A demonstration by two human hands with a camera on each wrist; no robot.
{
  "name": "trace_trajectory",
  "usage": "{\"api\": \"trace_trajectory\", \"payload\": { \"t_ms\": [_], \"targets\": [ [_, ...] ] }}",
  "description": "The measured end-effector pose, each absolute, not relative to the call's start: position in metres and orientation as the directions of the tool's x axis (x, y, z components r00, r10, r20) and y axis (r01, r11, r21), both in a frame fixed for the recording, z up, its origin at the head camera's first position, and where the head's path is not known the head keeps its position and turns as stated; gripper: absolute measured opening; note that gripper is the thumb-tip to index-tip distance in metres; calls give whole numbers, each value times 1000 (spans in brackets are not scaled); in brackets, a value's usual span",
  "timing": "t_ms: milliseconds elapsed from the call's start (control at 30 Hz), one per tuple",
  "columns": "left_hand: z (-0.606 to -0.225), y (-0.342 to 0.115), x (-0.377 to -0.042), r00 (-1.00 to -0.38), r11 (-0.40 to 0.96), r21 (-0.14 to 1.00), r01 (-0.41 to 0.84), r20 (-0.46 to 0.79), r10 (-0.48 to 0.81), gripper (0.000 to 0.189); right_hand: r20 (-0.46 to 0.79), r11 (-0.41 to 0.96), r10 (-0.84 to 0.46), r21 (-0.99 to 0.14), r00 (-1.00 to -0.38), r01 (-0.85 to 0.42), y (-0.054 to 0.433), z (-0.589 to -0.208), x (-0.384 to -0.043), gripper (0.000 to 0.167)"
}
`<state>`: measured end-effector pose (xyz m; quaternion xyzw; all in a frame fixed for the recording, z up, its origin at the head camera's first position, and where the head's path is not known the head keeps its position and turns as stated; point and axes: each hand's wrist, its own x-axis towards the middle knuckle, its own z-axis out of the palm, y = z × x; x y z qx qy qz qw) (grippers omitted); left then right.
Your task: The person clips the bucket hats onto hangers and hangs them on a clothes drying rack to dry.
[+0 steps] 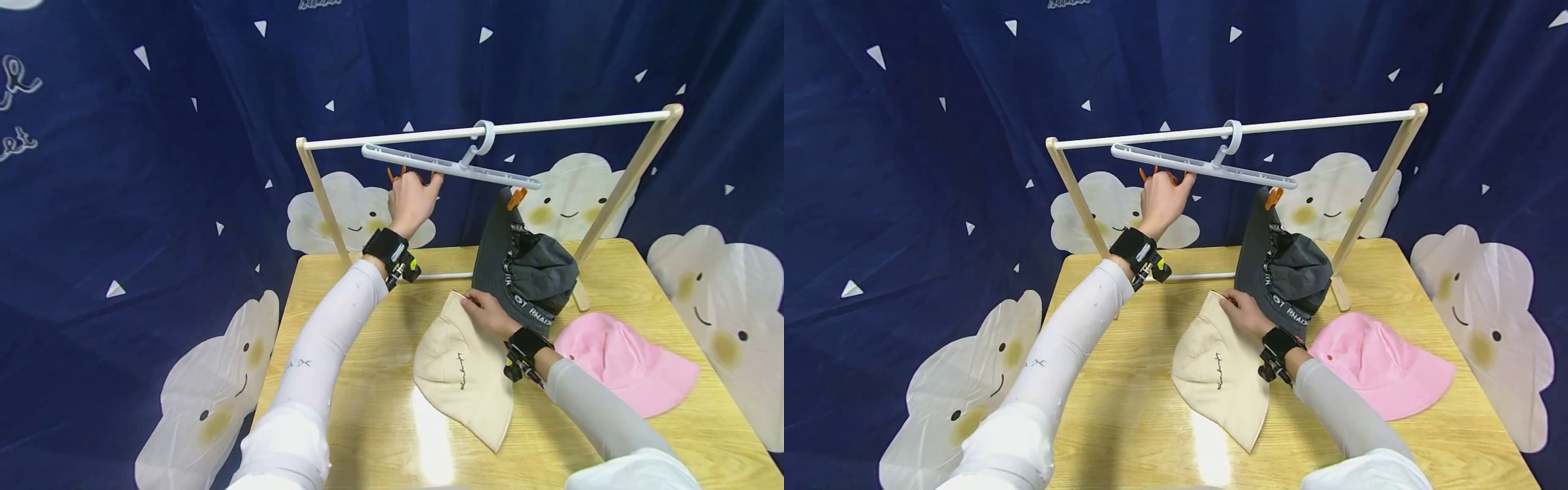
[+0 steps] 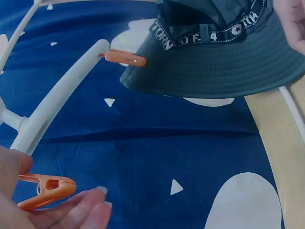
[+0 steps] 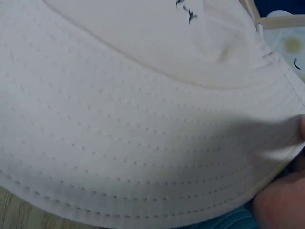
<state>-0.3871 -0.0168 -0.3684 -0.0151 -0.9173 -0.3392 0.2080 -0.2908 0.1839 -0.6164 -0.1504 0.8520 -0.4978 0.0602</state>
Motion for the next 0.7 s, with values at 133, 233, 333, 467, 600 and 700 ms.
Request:
{"api": "trace_trajectory", "payload": {
  "t_ms": [133,233,333,467,600,700],
  "targets": [
    [-369,-19,-386,-935,778,612,145,341,-94,58,67,431,-298,-881,-952,-196,185,-608,-289,19],
    [-369,-20,-385,-954,788,601,132,293,-63,59,62,423,-287,-887,-956,-185,184,-599,-287,20],
    [-368,-22,-384,-971,804,582,121,236,-24,60,58,424,-258,-890,-964,-167,182,-590,-285,22],
    [-364,-22,-384,-986,819,560,123,162,38,64,59,384,-224,-912,-973,-144,180,-575,-283,29],
    [-359,-22,-383,-989,829,543,133,125,77,65,24,316,-215,-944,-976,-93,180,-555,-281,33],
    [-356,-21,-382,-990,838,531,128,113,80,64,-7,279,-196,-959,-981,-49,184,-561,-287,39]
  ]
}}
